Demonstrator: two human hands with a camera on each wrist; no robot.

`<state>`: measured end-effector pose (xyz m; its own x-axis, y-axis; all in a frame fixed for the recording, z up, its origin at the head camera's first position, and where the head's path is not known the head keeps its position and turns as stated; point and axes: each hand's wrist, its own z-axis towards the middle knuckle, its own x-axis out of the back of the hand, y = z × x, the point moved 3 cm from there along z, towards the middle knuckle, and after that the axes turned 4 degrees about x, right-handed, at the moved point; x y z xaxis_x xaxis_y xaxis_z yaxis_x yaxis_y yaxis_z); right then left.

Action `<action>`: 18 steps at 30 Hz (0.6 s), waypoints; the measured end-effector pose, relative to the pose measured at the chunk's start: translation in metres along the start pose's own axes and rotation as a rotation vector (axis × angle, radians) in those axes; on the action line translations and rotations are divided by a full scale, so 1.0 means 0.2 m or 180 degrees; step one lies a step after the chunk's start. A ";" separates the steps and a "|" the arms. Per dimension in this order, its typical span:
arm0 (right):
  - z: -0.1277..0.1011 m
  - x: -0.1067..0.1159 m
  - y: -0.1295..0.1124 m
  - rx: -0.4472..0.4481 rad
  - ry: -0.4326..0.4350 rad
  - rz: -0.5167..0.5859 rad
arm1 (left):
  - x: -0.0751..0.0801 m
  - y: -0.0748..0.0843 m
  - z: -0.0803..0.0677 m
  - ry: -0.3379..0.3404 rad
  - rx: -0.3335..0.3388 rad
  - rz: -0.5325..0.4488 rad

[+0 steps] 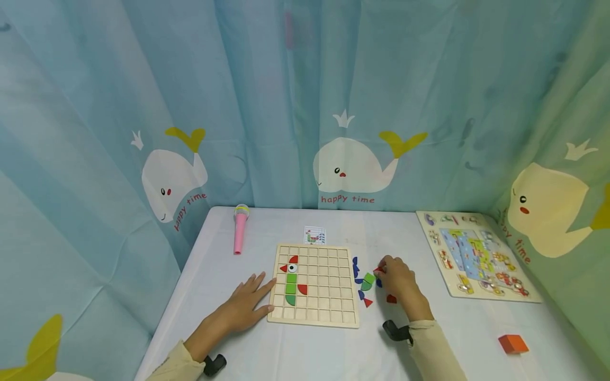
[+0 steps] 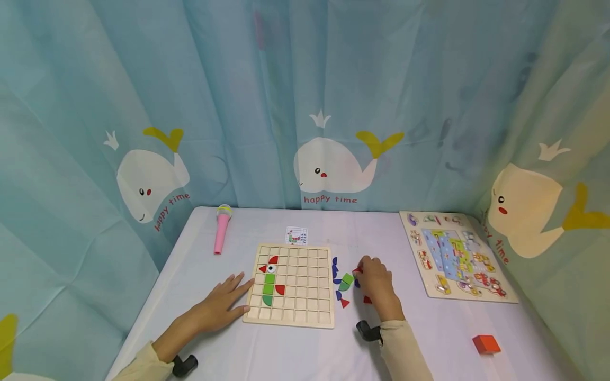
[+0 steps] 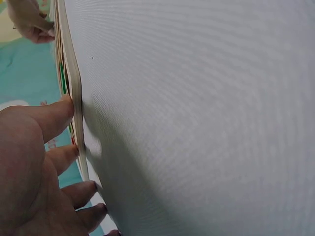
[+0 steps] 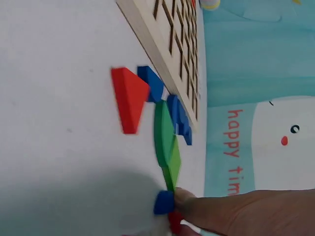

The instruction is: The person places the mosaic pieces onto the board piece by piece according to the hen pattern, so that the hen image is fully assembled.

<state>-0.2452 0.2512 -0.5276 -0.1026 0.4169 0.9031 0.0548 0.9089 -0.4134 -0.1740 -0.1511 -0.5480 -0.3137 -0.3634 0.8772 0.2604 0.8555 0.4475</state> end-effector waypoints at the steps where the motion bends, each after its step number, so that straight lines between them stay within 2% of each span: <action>1: 0.01 -0.01 0.00 0.0041 0.0008 0.0017 | 0.00 0.00 0.00 0.0000 0.0002 0.0003; 5: 0.02 -0.02 -0.02 0.0207 0.0062 0.0099 | -0.01 0.00 0.00 -0.0004 0.0006 0.0002; 11: 0.01 -0.03 -0.02 0.0133 0.0145 0.0129 | -0.01 -0.01 0.01 0.0001 -0.0006 0.0004; 18: 0.02 -0.04 -0.02 0.0135 0.0113 0.0155 | -0.01 -0.01 0.01 0.0003 0.0005 0.0033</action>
<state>-0.2475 0.2446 -0.5343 -0.0654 0.4609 0.8850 0.0167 0.8873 -0.4608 -0.1752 -0.1512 -0.5502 -0.3100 -0.3551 0.8819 0.2623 0.8597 0.4383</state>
